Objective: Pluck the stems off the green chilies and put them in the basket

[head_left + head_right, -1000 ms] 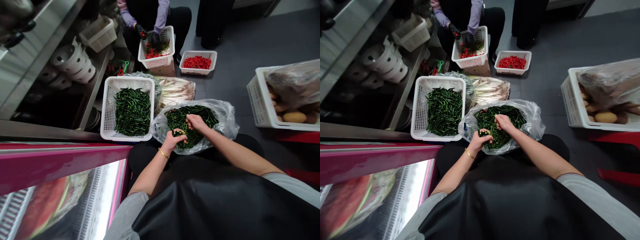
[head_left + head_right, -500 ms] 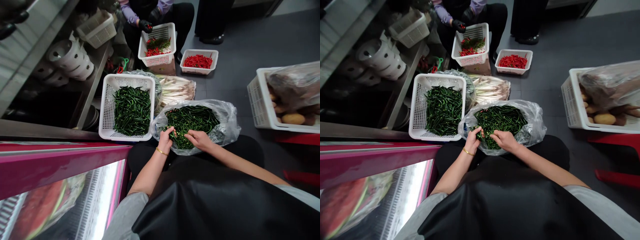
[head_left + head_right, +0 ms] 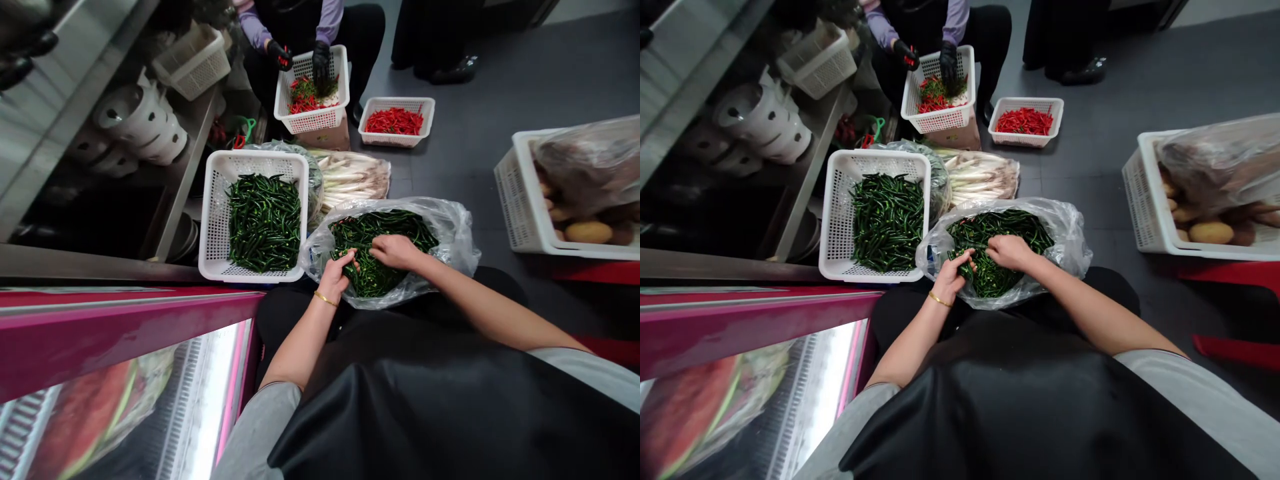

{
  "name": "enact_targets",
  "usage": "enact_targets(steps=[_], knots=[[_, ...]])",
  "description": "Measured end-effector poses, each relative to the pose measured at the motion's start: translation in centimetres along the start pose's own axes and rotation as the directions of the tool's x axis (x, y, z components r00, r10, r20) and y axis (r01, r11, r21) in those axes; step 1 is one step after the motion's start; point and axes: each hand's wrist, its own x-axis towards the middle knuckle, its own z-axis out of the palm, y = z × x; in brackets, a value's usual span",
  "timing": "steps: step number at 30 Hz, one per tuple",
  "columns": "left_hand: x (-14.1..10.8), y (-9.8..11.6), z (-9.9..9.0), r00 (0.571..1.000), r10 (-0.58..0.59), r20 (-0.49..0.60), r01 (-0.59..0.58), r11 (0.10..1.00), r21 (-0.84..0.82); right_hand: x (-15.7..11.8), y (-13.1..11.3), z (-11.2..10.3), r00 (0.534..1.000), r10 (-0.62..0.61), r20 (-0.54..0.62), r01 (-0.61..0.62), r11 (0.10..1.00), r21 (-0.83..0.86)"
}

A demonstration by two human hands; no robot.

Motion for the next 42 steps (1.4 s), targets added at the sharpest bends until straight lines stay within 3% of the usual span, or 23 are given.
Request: enact_targets(steps=[2,4,6,8,10,12,16,21,24,26,28,30,32,35,38,40,42], knots=[[0.0,-0.6,0.5,0.999,0.031,0.019,-0.032,0.999,0.033,-2.6,-1.0,0.4,0.985,-0.164,0.051,0.162,0.986,0.041],[-0.1,-1.0,0.8,0.995,0.065,0.071,-0.07,0.994,0.084,-4.0,-1.8,0.8,0.942,-0.304,0.141,0.294,0.952,0.088],[-0.4,-1.2,0.8,0.99,0.068,0.12,-0.081,0.991,0.104,-3.9,-2.1,1.0,0.903,-0.353,0.245,0.336,0.936,0.109],[-0.6,-1.1,0.4,0.993,0.045,0.106,-0.053,0.996,0.07,-2.5,-1.8,0.9,0.928,-0.26,0.267,0.255,0.965,0.053],[-0.7,-0.7,0.0,0.998,0.026,0.054,-0.027,1.0,0.005,-0.2,-1.4,0.9,0.981,-0.091,0.172,0.097,0.995,-0.03],[-0.7,-0.4,-0.4,0.999,-0.003,0.037,0.003,1.0,-0.019,2.0,-1.0,1.1,0.995,0.012,0.096,-0.005,0.997,-0.071],[-0.7,-0.1,-0.8,1.0,-0.005,0.016,0.004,1.0,0.03,4.1,0.3,1.5,0.987,0.008,0.159,0.002,0.998,-0.062],[-0.4,0.2,-0.8,0.998,0.056,-0.014,-0.055,0.998,0.039,2.2,4.8,-0.7,0.997,0.066,-0.034,-0.055,0.967,0.249],[-0.3,0.3,-0.6,0.997,0.069,0.039,-0.071,0.996,0.048,0.0,7.1,-1.8,0.993,0.112,-0.044,-0.08,0.885,0.458],[-0.3,0.4,-0.5,0.996,0.077,0.036,-0.079,0.996,0.05,-1.4,8.3,-2.1,0.989,0.141,-0.047,-0.108,0.898,0.427],[-0.4,0.5,-0.6,0.996,0.081,0.025,-0.082,0.995,0.056,-2.5,8.9,-2.1,0.968,0.224,-0.111,-0.187,0.944,0.273],[-0.3,0.6,-0.6,0.996,0.086,0.015,-0.086,0.994,0.063,-3.0,8.6,-2.1,0.939,0.287,-0.191,-0.265,0.955,0.133],[-0.2,0.5,-0.6,0.996,0.088,-0.001,-0.088,0.994,0.066,-2.6,7.1,-2.0,0.941,0.263,-0.212,-0.255,0.965,0.067],[-0.1,0.2,-0.6,0.996,0.086,-0.015,-0.085,0.993,0.077,-0.5,3.4,-1.2,0.974,0.171,-0.147,-0.174,0.985,-0.002],[-0.3,-0.2,-0.8,0.997,0.073,-0.009,-0.072,0.994,0.084,2.4,0.9,-0.1,0.981,0.189,-0.043,-0.192,0.978,-0.086],[-0.4,-0.3,-1.0,0.997,0.068,-0.032,-0.065,0.995,0.074,3.6,0.8,0.0,0.979,0.201,-0.019,-0.202,0.976,-0.086],[-0.5,-0.3,-1.1,0.995,0.073,-0.063,-0.068,0.995,0.075,3.8,1.4,-0.4,0.98,0.194,-0.049,-0.193,0.981,0.027]])
